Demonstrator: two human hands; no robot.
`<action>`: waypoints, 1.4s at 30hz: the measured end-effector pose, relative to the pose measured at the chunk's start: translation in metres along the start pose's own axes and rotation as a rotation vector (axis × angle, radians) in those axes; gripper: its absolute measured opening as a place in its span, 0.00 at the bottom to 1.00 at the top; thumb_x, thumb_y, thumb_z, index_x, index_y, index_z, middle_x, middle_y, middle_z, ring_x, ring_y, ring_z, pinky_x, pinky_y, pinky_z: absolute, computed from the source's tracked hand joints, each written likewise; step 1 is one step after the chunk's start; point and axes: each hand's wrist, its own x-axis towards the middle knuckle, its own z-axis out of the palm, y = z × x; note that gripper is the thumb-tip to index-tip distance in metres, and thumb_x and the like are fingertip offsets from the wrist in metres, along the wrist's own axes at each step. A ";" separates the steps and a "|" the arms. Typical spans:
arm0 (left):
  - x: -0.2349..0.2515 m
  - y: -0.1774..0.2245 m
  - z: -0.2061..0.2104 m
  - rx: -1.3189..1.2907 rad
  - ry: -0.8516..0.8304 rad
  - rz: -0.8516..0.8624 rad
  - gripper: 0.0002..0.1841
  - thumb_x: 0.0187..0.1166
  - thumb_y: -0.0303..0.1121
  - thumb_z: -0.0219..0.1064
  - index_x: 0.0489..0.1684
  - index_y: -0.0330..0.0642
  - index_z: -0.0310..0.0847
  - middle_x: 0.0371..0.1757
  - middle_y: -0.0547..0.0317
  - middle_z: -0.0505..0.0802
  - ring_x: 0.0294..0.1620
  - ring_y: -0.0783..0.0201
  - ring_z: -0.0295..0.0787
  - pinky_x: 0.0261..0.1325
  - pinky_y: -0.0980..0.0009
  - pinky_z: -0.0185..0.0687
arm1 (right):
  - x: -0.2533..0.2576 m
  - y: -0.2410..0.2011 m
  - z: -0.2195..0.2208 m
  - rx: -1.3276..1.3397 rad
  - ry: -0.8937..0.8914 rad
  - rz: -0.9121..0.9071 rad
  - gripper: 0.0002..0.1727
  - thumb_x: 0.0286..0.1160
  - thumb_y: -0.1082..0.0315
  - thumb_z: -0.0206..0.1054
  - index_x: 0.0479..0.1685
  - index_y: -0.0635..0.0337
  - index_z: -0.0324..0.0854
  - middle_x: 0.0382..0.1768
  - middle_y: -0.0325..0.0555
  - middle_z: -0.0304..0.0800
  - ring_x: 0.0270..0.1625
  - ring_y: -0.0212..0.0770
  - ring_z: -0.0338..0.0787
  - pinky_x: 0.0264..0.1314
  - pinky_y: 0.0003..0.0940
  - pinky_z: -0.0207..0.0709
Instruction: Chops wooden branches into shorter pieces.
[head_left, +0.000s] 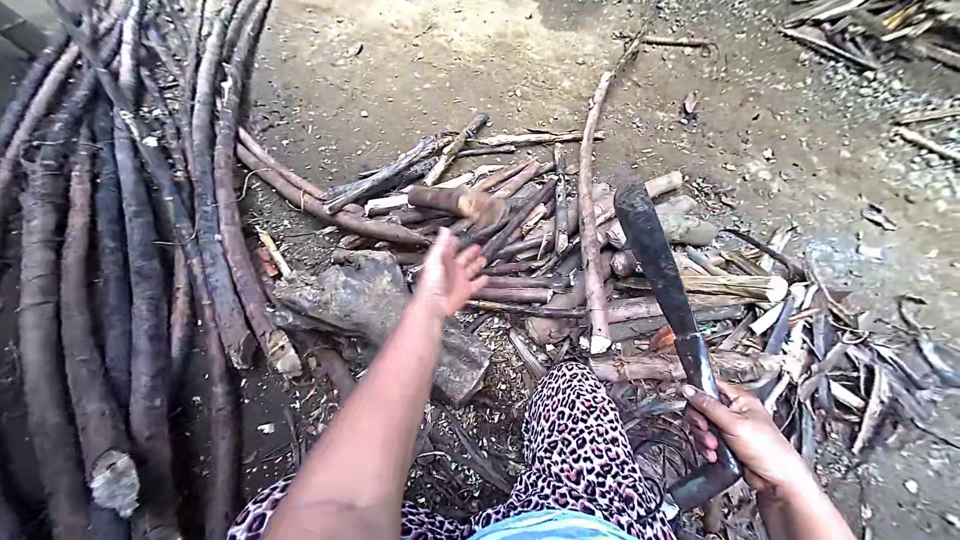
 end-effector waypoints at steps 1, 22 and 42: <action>0.004 -0.021 0.029 0.114 0.008 -0.094 0.35 0.91 0.63 0.41 0.89 0.50 0.56 0.79 0.50 0.81 0.72 0.52 0.84 0.68 0.49 0.81 | 0.002 0.003 -0.004 0.021 0.018 0.005 0.06 0.88 0.72 0.55 0.46 0.62 0.76 0.11 0.35 0.71 0.07 0.28 0.70 0.09 0.22 0.72; -0.014 -0.074 0.151 0.278 -0.135 -0.460 0.22 0.79 0.20 0.61 0.71 0.39 0.67 0.38 0.51 0.85 0.29 0.62 0.86 0.32 0.67 0.87 | -0.005 0.033 -0.013 0.339 -0.058 0.000 0.27 0.97 0.62 0.31 0.40 0.57 0.79 0.10 0.28 0.75 0.08 0.22 0.73 0.11 0.18 0.71; -0.222 -0.065 -0.302 1.395 0.203 -0.578 0.24 0.71 0.31 0.80 0.62 0.25 0.82 0.60 0.25 0.88 0.66 0.30 0.85 0.69 0.30 0.74 | -0.034 0.029 0.188 -0.144 -0.366 -0.234 0.14 0.94 0.66 0.48 0.49 0.64 0.77 0.16 0.32 0.76 0.12 0.26 0.75 0.14 0.22 0.76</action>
